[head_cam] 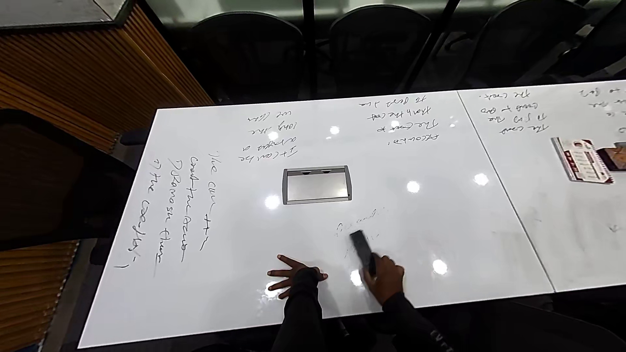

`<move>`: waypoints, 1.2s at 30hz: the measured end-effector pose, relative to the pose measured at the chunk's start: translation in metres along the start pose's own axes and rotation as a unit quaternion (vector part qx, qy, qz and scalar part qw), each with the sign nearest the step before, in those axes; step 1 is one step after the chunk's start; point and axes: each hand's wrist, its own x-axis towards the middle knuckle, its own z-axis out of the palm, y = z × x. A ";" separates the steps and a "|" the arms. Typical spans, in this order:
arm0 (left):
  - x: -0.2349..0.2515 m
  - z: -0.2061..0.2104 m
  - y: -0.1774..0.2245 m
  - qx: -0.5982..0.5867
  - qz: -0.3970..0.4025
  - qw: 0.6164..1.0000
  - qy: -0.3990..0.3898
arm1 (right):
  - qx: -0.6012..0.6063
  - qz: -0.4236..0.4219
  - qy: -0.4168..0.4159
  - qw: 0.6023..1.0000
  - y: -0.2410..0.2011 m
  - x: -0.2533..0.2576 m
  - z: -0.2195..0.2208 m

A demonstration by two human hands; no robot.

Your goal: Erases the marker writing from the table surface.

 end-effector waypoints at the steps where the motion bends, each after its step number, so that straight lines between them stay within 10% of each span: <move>1: 0.000 0.000 0.000 -0.002 -0.001 1.000 -0.001 | 0.003 -0.033 -0.015 0.999 -0.007 -0.015 0.005; 10: 0.000 0.002 -0.002 -0.018 0.007 1.000 0.002 | -0.027 -0.172 -0.067 0.982 0.010 -0.036 0.009; 23: 0.001 0.002 0.000 -0.006 0.006 1.000 0.001 | 0.092 0.256 0.068 0.960 0.101 0.059 -0.029; 36: 0.000 0.001 0.000 -0.001 0.005 1.000 -0.002 | 0.043 -0.143 -0.129 0.980 0.018 -0.077 0.011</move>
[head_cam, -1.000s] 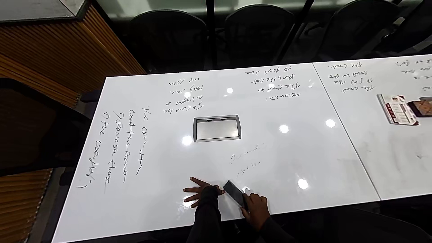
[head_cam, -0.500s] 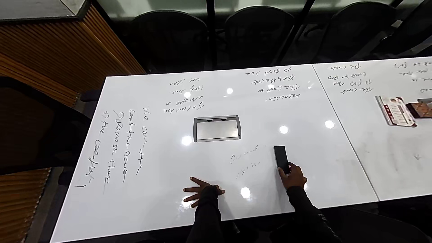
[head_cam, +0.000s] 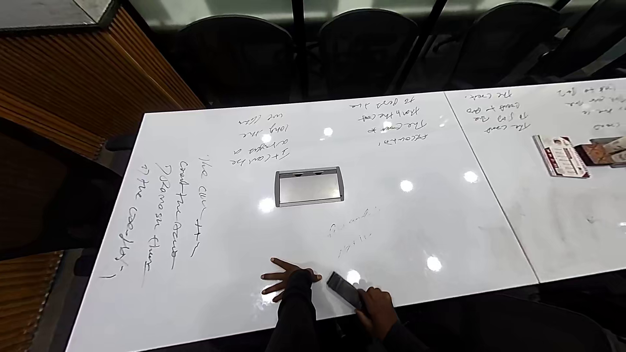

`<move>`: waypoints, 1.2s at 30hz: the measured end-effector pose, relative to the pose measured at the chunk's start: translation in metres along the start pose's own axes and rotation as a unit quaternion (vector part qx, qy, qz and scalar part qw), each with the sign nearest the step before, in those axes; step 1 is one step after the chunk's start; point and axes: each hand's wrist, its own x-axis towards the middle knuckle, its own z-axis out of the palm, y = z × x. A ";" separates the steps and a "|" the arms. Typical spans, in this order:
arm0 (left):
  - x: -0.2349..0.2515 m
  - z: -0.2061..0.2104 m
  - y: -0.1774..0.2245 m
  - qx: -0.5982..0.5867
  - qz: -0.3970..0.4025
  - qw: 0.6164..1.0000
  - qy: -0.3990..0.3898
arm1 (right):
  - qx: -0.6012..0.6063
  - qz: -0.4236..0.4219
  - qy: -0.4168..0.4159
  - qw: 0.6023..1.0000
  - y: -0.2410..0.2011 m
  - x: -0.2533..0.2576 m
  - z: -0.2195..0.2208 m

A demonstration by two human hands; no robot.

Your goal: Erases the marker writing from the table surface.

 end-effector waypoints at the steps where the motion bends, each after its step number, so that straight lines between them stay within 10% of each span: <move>1: 0.000 0.000 0.000 -0.004 -0.001 1.000 0.000 | -0.015 -0.011 -0.018 1.000 0.001 -0.004 -0.002; 5: -0.001 0.000 0.000 -0.005 -0.001 1.000 0.005 | -0.068 0.030 0.025 0.997 0.038 -0.003 -0.031; 12: -0.003 0.004 -0.001 -0.005 -0.001 1.000 0.016 | -0.064 0.421 0.105 0.898 0.184 0.015 -0.125; 17: -0.007 -0.001 -0.002 -0.007 0.004 1.000 0.012 | -0.033 0.478 0.118 0.870 0.192 0.025 -0.123; 29: -0.005 0.000 -0.002 -0.020 -0.003 1.000 0.012 | 0.005 0.059 0.062 0.996 -0.009 -0.041 0.014; 36: -0.005 -0.003 -0.003 -0.009 0.000 1.000 0.009 | -0.071 -0.047 0.082 0.993 0.008 -0.023 0.010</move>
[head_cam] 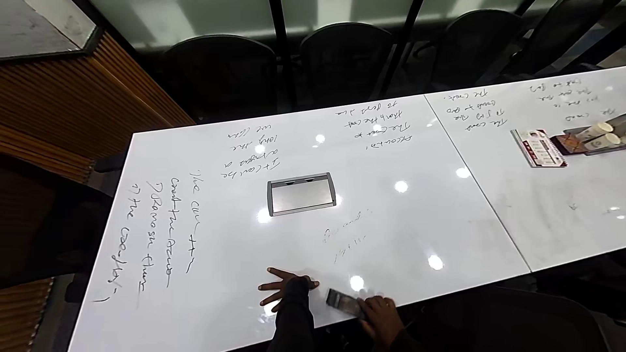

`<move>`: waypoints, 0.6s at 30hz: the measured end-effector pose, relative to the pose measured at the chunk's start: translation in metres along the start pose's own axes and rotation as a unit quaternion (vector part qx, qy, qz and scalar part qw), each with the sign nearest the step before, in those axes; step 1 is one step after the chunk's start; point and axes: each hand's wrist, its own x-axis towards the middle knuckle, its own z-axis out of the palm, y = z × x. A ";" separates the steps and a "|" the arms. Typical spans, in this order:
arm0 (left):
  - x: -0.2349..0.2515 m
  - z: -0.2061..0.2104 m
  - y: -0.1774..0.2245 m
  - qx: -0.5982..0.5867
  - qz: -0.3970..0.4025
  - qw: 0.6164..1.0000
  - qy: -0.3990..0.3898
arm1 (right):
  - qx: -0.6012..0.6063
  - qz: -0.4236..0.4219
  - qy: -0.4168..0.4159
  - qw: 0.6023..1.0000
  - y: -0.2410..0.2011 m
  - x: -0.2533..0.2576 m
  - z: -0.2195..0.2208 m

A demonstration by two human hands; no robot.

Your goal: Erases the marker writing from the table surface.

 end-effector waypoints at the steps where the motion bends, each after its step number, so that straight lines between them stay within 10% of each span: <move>1: -0.002 -0.003 0.000 -0.006 0.001 1.000 -0.005 | -0.006 0.027 0.001 1.000 0.014 0.009 -0.007; 11: 0.005 0.006 0.003 -0.011 -0.001 1.000 -0.005 | -0.019 0.535 0.073 0.841 0.195 0.080 -0.092; 18: 0.006 0.006 0.003 0.000 -0.002 1.000 -0.005 | 0.020 0.517 0.098 0.850 0.159 0.137 -0.077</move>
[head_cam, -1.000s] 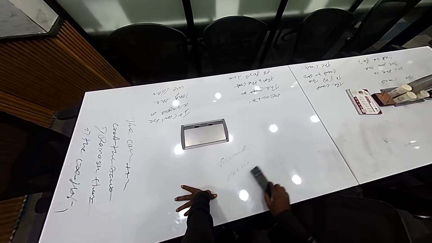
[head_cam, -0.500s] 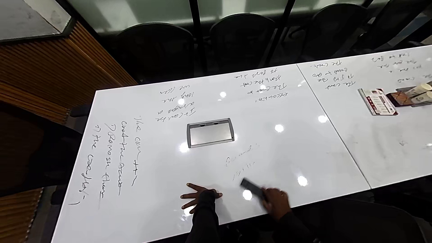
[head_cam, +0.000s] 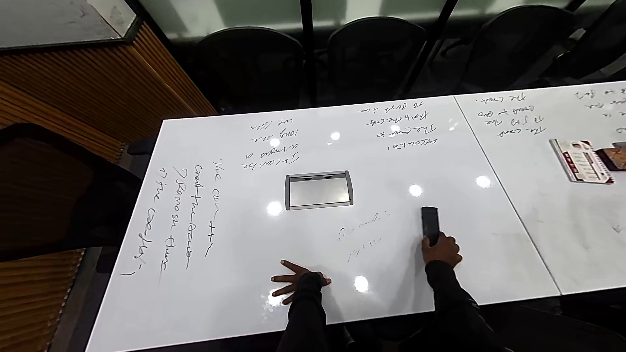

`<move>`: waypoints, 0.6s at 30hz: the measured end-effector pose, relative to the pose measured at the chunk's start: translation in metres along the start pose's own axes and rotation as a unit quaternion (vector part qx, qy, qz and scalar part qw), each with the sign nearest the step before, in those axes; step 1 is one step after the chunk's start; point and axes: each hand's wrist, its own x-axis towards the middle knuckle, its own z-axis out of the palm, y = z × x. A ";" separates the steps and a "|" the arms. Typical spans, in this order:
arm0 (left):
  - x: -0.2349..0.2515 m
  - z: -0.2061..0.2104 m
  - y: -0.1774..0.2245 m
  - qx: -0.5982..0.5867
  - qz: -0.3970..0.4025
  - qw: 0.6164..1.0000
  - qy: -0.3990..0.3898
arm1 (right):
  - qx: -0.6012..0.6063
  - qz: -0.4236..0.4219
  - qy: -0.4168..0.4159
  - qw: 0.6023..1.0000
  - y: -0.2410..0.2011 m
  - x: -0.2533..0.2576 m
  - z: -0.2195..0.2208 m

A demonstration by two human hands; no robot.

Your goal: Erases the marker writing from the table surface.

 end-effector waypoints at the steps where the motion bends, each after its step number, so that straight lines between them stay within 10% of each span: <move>1: 0.000 0.000 0.000 0.002 0.000 1.000 0.000 | -0.001 -0.021 -0.006 1.000 -0.011 -0.007 0.004; 8: 0.001 -0.001 0.000 0.007 0.002 1.000 -0.002 | 0.001 -0.195 -0.075 0.978 -0.072 -0.098 0.035; 14: -0.001 -0.003 -0.002 -0.022 0.005 1.000 -0.002 | -0.027 -0.476 -0.129 0.870 -0.089 -0.203 0.063; 18: 0.000 -0.003 -0.003 -0.022 0.008 1.000 -0.007 | -0.063 -0.518 -0.127 0.844 -0.092 -0.197 0.066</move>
